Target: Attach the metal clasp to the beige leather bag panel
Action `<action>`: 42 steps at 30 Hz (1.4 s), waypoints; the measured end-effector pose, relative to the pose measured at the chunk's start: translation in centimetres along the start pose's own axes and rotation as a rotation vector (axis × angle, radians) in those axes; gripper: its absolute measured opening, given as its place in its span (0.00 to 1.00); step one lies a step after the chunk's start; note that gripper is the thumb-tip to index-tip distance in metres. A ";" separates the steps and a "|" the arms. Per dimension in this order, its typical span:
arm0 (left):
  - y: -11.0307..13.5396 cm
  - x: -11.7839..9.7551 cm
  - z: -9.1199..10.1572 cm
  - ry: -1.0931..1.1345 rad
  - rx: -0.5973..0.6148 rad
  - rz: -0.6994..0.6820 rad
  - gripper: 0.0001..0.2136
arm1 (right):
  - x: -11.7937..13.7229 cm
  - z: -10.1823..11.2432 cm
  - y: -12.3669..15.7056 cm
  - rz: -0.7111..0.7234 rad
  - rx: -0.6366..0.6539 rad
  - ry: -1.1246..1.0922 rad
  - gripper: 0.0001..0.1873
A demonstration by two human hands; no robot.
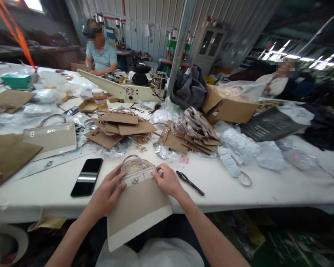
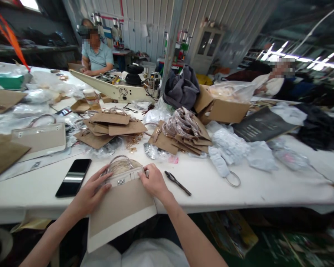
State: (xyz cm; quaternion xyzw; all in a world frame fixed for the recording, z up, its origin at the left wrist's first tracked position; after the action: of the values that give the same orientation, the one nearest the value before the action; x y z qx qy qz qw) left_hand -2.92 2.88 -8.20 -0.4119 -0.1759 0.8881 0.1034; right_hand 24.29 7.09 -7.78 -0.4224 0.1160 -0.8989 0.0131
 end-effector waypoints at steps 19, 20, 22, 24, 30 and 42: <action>-0.9 0.9 -0.3 -0.143 -0.076 0.045 0.23 | -2.4 13.2 -3.7 0.086 -0.385 -0.019 0.15; -0.8 0.8 -0.3 -0.140 -0.081 0.056 0.23 | -3.1 13.5 -3.5 0.081 -0.387 -0.004 0.15; -0.7 0.7 -0.2 -0.121 -0.085 0.082 0.23 | -4.6 14.2 -2.8 0.064 -0.401 0.036 0.16; -0.8 1.0 -0.1 -0.089 -0.069 0.117 0.24 | -5.9 15.1 -2.3 0.038 -0.426 0.073 0.17; -1.6 2.4 0.0 0.029 0.002 0.267 0.28 | -6.7 15.3 -1.2 0.026 -0.417 0.071 0.17; 1.4 -0.6 5.6 -0.056 -0.377 0.316 0.21 | -3.3 10.3 0.4 0.145 -0.220 -0.015 0.13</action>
State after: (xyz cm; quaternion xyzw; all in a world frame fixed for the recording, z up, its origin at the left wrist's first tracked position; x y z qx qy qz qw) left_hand -6.90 0.16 -4.95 -0.4214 -0.2745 0.8559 -0.1204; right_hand 34.20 5.10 -4.00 -0.4183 0.2440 -0.8743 0.0324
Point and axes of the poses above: each hand's wrist, its own y-axis away from the middle knuckle, its own z-axis out of the back of the hand, x = y × z, the point moved 10 cm from there along -y, towards the middle knuckle, and after that the axes turned 15 degrees about -x, right-handed, at the moved point
